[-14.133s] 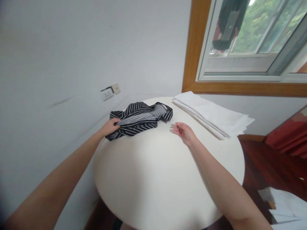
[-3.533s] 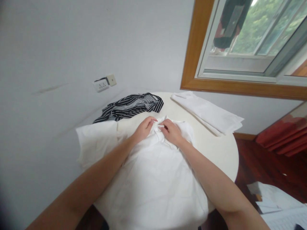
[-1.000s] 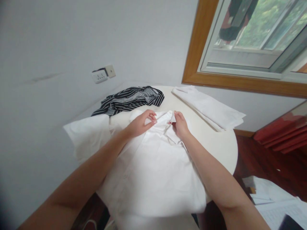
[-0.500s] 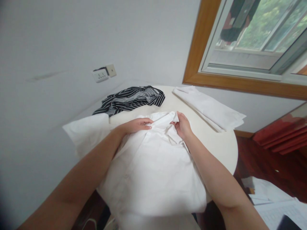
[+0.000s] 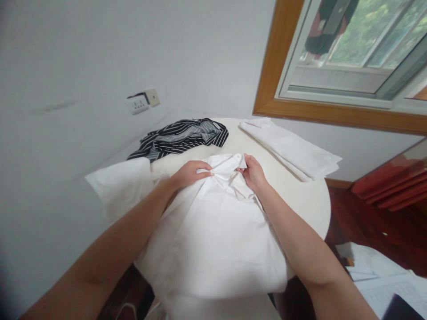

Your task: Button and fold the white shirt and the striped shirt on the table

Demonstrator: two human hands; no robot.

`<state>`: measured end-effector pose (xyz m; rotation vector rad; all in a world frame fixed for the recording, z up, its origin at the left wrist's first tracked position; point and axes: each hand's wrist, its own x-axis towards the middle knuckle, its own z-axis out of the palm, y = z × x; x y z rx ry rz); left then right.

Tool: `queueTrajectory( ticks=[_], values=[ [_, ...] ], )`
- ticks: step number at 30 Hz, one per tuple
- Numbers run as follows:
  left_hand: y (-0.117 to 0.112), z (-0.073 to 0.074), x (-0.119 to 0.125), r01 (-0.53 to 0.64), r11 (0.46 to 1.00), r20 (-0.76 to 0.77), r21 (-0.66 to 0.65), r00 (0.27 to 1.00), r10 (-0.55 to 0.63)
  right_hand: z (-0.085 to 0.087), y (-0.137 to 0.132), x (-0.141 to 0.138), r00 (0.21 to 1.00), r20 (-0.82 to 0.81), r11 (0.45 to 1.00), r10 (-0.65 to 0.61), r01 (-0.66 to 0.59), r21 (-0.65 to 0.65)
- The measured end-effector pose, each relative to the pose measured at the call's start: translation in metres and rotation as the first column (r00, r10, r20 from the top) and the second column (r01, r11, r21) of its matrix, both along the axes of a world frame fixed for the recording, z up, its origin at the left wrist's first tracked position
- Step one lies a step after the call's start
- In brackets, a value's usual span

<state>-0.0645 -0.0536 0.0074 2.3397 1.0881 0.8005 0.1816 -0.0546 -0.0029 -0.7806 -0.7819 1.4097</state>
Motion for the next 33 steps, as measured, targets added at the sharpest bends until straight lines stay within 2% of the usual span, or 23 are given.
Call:
queueTrajectory(
  ticks=[6,11,15,20,28,31,33],
  values=[
    [-0.005,0.003,0.004,-0.051,0.998,-0.033,0.038,0.998,0.053,0.002,-0.002,-0.001,1.000,0.007,1.000,0.016,-0.016,-0.005],
    [-0.005,0.003,0.003,-0.050,0.995,-0.043,0.081,0.998,0.053,0.002,-0.002,-0.001,1.000,0.017,1.000,0.025,-0.025,0.003],
    [-0.004,0.002,0.003,-0.054,0.985,-0.042,0.162,0.997,0.062,0.000,-0.001,0.001,0.999,0.021,0.999,0.043,-0.044,0.025],
    [-0.007,0.001,0.005,-0.001,0.949,-0.094,0.315,0.995,0.032,0.001,-0.001,0.002,0.998,0.026,0.998,0.053,-0.054,0.040],
    [-0.017,0.006,0.011,0.065,0.846,-0.335,0.529,0.932,0.137,0.004,-0.001,0.001,0.998,0.048,0.998,0.027,-0.030,0.061],
    [-0.018,0.005,0.013,0.058,0.828,-0.340,0.558,0.926,0.165,0.002,0.001,0.002,0.999,0.043,0.998,-0.022,0.019,0.060],
    [-0.017,0.003,0.014,0.022,0.836,-0.289,0.549,0.943,0.164,0.000,0.002,0.003,0.998,0.047,0.998,-0.050,0.048,0.043]
  ],
)
